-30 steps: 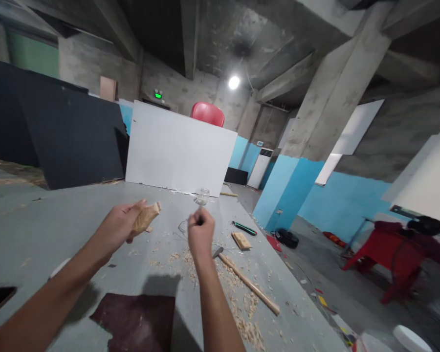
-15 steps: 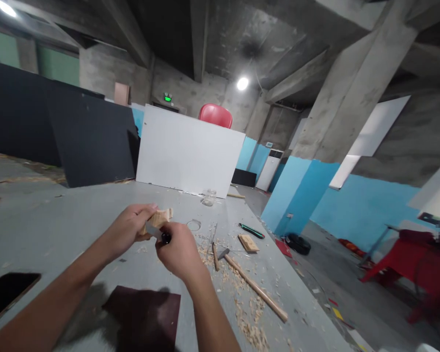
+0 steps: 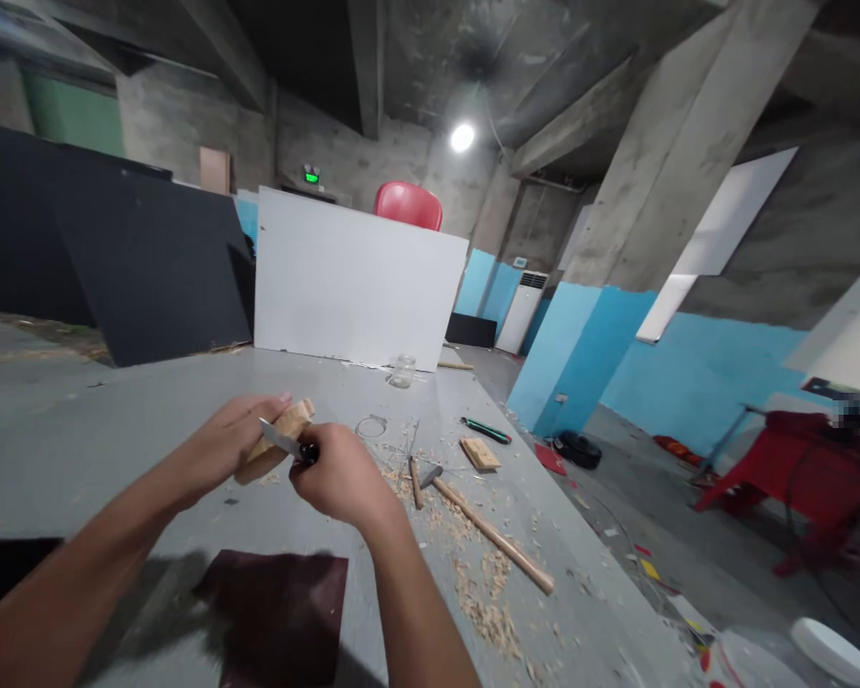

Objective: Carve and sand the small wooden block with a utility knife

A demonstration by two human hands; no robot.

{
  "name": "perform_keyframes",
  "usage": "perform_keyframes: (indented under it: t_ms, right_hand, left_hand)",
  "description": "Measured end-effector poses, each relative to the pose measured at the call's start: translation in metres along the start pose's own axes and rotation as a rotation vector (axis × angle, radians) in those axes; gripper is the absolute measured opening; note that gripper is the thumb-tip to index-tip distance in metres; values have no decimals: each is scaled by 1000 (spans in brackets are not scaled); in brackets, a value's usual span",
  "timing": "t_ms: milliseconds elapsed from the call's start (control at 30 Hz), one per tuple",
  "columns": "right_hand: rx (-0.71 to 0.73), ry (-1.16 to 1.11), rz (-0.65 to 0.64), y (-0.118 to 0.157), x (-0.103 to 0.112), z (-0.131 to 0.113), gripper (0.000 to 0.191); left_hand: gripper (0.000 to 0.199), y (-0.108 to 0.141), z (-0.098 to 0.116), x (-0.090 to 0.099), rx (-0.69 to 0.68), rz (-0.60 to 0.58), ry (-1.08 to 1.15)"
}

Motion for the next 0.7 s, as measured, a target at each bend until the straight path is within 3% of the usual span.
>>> perform_keyframes:
  t_ms: [100,267,500,700]
  right_hand:
    - [-12,5,-10,2,5,1,15]
    - [-59,58,-27,2,5,0,14]
    - [-155,66,143,-4,2,1,17]
    - [-178,170,303,-8,5,12,8]
  left_hand:
    - [47,1,0,-14,6,-71,43]
    - [47,1,1,-20,18,65,79]
    - [51,5,0,-27,-63,117,-59]
    - [43,2,-4,-33,-14,160,-83]
Point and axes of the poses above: each hand's wrist, its own y-axis away from the middle knuckle, its own x-axis out of the back of the hand, z = x × y, the point moved 3 cm from there along -y, towards the middle knuckle, and after that the axes turned 2 degrees about x, right-handed, at the moved point
